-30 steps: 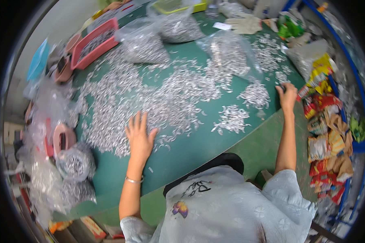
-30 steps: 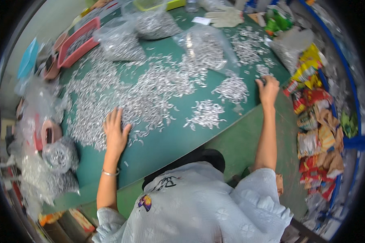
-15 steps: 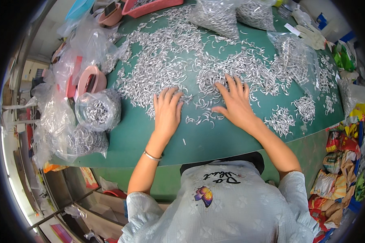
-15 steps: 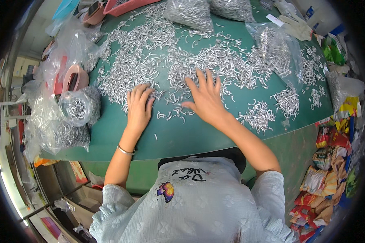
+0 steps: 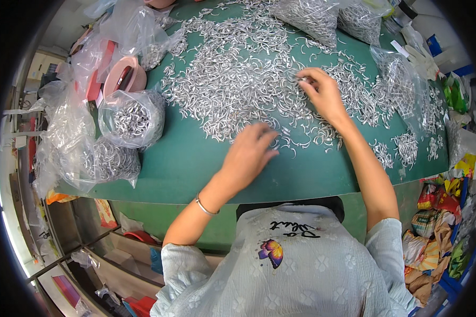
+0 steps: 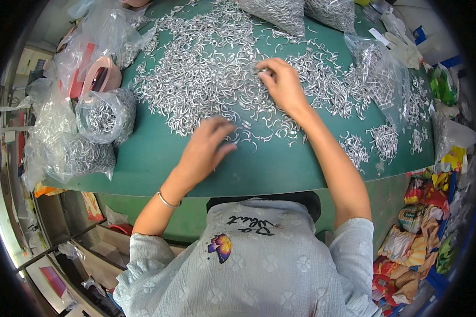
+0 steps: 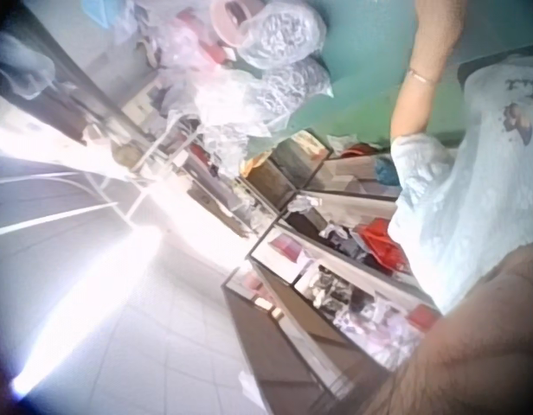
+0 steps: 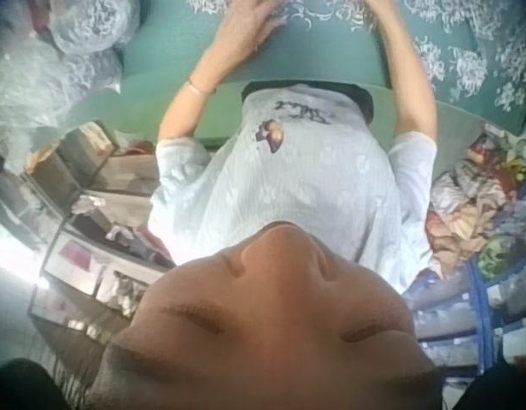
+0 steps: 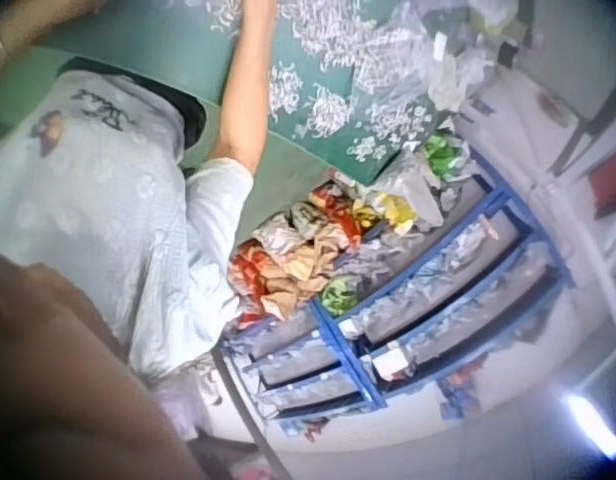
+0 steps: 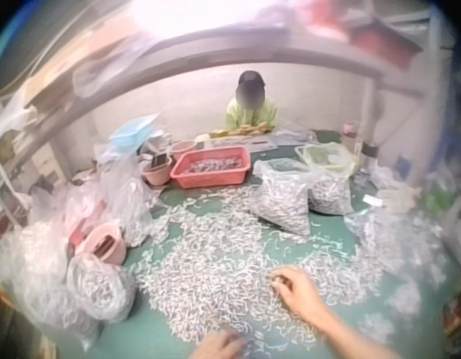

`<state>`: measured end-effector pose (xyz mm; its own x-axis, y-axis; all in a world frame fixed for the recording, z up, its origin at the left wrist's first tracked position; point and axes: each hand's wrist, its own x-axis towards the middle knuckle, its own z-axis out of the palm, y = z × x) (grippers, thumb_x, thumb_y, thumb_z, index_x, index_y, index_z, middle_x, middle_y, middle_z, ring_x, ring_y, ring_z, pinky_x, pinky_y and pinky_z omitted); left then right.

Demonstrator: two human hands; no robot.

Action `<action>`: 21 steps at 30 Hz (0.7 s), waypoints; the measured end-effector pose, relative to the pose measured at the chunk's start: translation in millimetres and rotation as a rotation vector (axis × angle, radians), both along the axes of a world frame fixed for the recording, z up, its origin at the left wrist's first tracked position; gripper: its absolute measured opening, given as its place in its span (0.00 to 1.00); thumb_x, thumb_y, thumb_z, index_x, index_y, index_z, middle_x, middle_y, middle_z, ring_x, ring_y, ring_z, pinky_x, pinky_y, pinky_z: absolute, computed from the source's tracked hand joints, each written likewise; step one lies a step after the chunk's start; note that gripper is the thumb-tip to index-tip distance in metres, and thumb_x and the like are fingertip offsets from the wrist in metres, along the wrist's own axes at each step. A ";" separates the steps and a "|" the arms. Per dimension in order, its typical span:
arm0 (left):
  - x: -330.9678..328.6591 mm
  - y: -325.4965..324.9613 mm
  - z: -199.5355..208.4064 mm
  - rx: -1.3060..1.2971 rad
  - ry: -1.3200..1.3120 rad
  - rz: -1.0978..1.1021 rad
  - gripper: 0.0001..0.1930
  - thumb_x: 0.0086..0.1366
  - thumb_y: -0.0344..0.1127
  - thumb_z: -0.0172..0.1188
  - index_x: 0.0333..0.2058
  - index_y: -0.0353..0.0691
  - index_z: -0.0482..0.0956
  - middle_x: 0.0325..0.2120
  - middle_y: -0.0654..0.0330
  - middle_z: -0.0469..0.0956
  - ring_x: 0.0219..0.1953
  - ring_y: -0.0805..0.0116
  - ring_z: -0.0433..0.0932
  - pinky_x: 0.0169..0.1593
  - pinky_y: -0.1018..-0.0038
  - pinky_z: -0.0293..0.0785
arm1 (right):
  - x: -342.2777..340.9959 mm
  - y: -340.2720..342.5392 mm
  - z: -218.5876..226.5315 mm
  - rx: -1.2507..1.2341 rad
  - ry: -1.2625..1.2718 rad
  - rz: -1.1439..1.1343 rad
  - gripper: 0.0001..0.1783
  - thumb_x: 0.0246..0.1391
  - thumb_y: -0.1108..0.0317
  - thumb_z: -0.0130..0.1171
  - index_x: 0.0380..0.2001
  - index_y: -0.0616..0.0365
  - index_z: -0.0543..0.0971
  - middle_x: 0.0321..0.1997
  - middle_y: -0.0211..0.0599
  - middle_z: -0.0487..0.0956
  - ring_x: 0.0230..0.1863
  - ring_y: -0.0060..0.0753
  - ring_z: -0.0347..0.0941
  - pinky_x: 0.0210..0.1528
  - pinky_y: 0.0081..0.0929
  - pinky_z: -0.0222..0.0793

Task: The person sorts small metal components by hand on a workbench, picking individual pieces from a large central pile and moving them into smaller groups.

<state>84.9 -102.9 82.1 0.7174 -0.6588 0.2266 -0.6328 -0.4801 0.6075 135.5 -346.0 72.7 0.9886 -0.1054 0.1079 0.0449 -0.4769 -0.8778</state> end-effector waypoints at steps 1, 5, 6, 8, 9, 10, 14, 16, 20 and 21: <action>-4.0 0.1 -0.5 0.057 0.015 -0.066 0.16 0.56 0.26 0.62 0.44 0.37 0.76 0.45 0.51 0.72 0.45 0.52 0.72 0.49 0.61 0.68 | -9.8 -5.1 -0.2 -0.159 -0.104 -0.001 0.12 0.49 0.78 0.60 0.39 0.60 0.78 0.42 0.43 0.77 0.47 0.47 0.72 0.53 0.37 0.67; 2.4 21.2 -23.8 0.075 -0.191 0.118 0.13 0.54 0.25 0.63 0.40 0.38 0.76 0.40 0.54 0.73 0.42 0.53 0.72 0.45 0.63 0.68 | -59.1 -4.7 12.2 -0.440 -0.219 0.021 0.11 0.48 0.75 0.63 0.37 0.60 0.78 0.42 0.40 0.75 0.47 0.46 0.69 0.51 0.38 0.64; 6.1 27.8 -23.0 0.074 -0.194 0.162 0.14 0.54 0.25 0.63 0.41 0.38 0.76 0.39 0.54 0.73 0.42 0.54 0.72 0.45 0.63 0.67 | -73.0 -0.7 18.4 -0.424 -0.171 0.032 0.11 0.47 0.74 0.64 0.36 0.60 0.78 0.43 0.39 0.75 0.47 0.45 0.69 0.51 0.38 0.64; 4.3 25.4 -12.1 0.042 -0.118 0.221 0.15 0.55 0.25 0.63 0.42 0.39 0.76 0.41 0.55 0.73 0.43 0.54 0.72 0.46 0.63 0.66 | -96.2 12.3 22.0 -0.508 -0.157 0.170 0.11 0.46 0.72 0.65 0.34 0.60 0.77 0.41 0.39 0.73 0.45 0.44 0.68 0.47 0.38 0.63; -0.9 21.2 -8.4 0.060 -0.123 0.206 0.15 0.55 0.26 0.63 0.42 0.39 0.76 0.42 0.56 0.72 0.44 0.54 0.71 0.46 0.63 0.66 | -104.8 24.2 23.1 -0.487 -0.172 0.180 0.11 0.46 0.71 0.66 0.34 0.58 0.77 0.41 0.38 0.72 0.44 0.42 0.67 0.45 0.37 0.61; -7.6 11.4 -5.7 0.085 -0.131 0.193 0.15 0.55 0.26 0.63 0.42 0.39 0.76 0.43 0.56 0.72 0.45 0.55 0.71 0.47 0.63 0.65 | -108.4 33.1 20.6 -0.521 -0.172 0.168 0.12 0.45 0.71 0.66 0.34 0.58 0.77 0.41 0.38 0.72 0.44 0.42 0.67 0.45 0.37 0.61; -20.5 14.8 -17.5 0.145 -0.162 0.194 0.16 0.55 0.27 0.63 0.43 0.40 0.76 0.46 0.57 0.71 0.47 0.56 0.70 0.47 0.63 0.64 | -122.1 41.6 4.8 -0.591 -0.155 0.164 0.12 0.44 0.71 0.66 0.34 0.57 0.76 0.42 0.35 0.71 0.44 0.43 0.65 0.45 0.38 0.59; -24.7 21.2 -18.0 0.148 -0.168 0.269 0.16 0.54 0.26 0.63 0.43 0.41 0.76 0.45 0.57 0.71 0.46 0.56 0.70 0.46 0.64 0.63 | -131.0 25.6 1.3 -0.630 -0.169 0.134 0.11 0.44 0.72 0.66 0.32 0.57 0.76 0.41 0.35 0.71 0.44 0.42 0.65 0.45 0.37 0.59; -33.9 6.8 -15.7 0.030 -0.111 0.181 0.16 0.55 0.26 0.62 0.43 0.40 0.76 0.44 0.56 0.72 0.45 0.57 0.70 0.45 0.64 0.63 | -130.9 20.8 1.8 -0.537 -0.188 0.063 0.08 0.44 0.74 0.65 0.29 0.58 0.76 0.35 0.34 0.72 0.40 0.40 0.66 0.43 0.35 0.59; -33.9 -3.1 -14.6 0.021 -0.108 0.123 0.15 0.55 0.26 0.62 0.42 0.40 0.76 0.44 0.56 0.72 0.44 0.57 0.70 0.45 0.64 0.63 | -126.5 24.9 4.3 -0.600 -0.155 0.048 0.08 0.45 0.73 0.65 0.30 0.58 0.77 0.34 0.34 0.73 0.39 0.40 0.67 0.44 0.34 0.59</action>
